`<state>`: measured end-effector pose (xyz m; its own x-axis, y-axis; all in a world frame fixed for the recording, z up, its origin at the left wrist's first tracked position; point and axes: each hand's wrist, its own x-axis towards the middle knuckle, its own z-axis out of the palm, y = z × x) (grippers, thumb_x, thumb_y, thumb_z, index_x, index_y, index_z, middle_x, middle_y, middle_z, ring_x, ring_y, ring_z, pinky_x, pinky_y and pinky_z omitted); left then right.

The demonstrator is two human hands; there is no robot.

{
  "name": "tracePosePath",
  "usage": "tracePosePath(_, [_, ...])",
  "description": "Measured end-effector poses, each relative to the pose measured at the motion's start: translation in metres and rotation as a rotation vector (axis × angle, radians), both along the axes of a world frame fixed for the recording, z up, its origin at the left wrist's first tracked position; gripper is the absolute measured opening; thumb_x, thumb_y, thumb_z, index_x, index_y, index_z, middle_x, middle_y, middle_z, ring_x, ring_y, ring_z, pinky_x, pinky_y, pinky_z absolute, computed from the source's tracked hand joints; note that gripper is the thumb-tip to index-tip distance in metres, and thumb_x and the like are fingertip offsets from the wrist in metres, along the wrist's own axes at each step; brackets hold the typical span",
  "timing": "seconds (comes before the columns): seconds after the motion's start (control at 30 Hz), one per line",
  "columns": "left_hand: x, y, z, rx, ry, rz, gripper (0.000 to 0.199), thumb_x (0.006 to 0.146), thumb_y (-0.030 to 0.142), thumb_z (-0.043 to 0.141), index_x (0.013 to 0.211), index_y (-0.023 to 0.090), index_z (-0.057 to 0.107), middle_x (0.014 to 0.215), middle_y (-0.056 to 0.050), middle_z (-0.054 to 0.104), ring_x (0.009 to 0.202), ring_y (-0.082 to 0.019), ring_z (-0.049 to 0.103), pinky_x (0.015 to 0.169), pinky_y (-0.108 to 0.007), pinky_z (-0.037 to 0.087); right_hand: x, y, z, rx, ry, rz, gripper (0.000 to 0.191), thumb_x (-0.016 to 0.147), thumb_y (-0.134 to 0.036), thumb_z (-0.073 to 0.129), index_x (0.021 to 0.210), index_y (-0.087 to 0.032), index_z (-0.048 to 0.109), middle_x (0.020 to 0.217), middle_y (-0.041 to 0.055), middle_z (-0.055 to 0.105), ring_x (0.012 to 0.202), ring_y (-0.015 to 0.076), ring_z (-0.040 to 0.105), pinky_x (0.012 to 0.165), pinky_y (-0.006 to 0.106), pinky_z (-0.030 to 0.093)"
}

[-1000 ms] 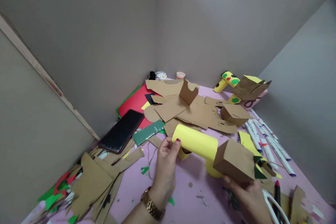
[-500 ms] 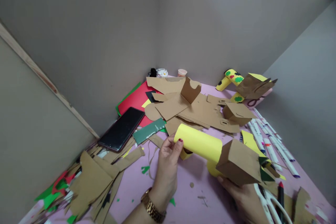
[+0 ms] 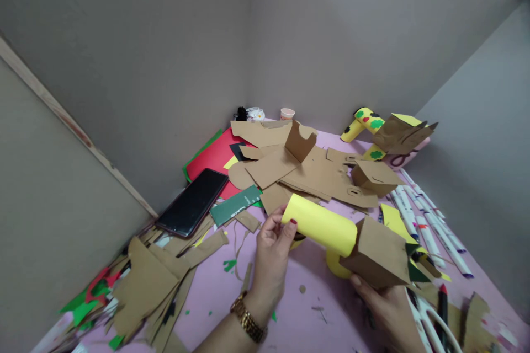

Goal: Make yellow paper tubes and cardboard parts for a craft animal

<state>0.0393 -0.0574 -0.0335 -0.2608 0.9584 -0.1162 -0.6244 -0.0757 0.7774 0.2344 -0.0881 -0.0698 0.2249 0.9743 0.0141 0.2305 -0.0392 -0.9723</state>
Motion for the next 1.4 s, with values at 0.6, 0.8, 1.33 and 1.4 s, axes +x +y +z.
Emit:
tracePosePath(0.6, [0.0000, -0.0014, -0.0068, 0.085, 0.176, -0.097, 0.015, 0.077, 0.024, 0.065, 0.089, 0.018, 0.057, 0.114, -0.006, 0.057, 0.101, -0.016, 0.054, 0.081, -0.025, 0.044, -0.0027, -0.0034, 0.0063, -0.015, 0.037, -0.017, 0.051, 0.066, -0.042, 0.072, 0.108, -0.016, 0.062, 0.105, 0.0122, 0.071, 0.100, 0.0318, 0.063, 0.088, 0.042, 0.048])
tracePosePath(0.8, [-0.0006, -0.0013, -0.0083, 0.108, 0.213, -0.109, 0.016, 0.079, 0.024, 0.063, 0.091, 0.017, 0.056, 0.121, -0.009, 0.054, 0.107, -0.019, 0.052, 0.087, -0.031, 0.042, -0.0044, -0.0007, 0.0078, 0.022, 0.006, -0.005, 0.050, 0.066, -0.041, 0.071, 0.110, -0.017, 0.061, 0.104, 0.0109, 0.072, 0.098, 0.0313, 0.064, 0.085, 0.040, 0.050])
tracePosePath(1.33, [-0.0025, -0.0087, -0.0047, 0.071, 0.603, -0.179, 0.041, 0.071, 0.003, 0.058, 0.103, 0.024, 0.043, 0.103, 0.000, 0.059, 0.103, -0.014, 0.054, 0.089, -0.027, 0.039, -0.0039, -0.0009, 0.0037, -0.005, 0.065, 0.018, 0.047, 0.068, -0.041, 0.072, 0.108, -0.018, 0.060, 0.109, 0.0103, 0.070, 0.102, 0.0293, 0.062, 0.089, 0.040, 0.045])
tracePosePath(1.4, [-0.0023, -0.0088, -0.0075, 0.070, 0.654, -0.165, 0.040, 0.072, 0.005, 0.057, 0.103, 0.025, 0.042, 0.103, -0.001, 0.058, 0.101, -0.015, 0.054, 0.088, -0.028, 0.040, -0.0043, -0.0006, 0.0030, 0.002, 0.087, 0.013, 0.050, 0.068, -0.041, 0.072, 0.110, -0.018, 0.059, 0.109, 0.0101, 0.070, 0.102, 0.0294, 0.062, 0.090, 0.040, 0.045])
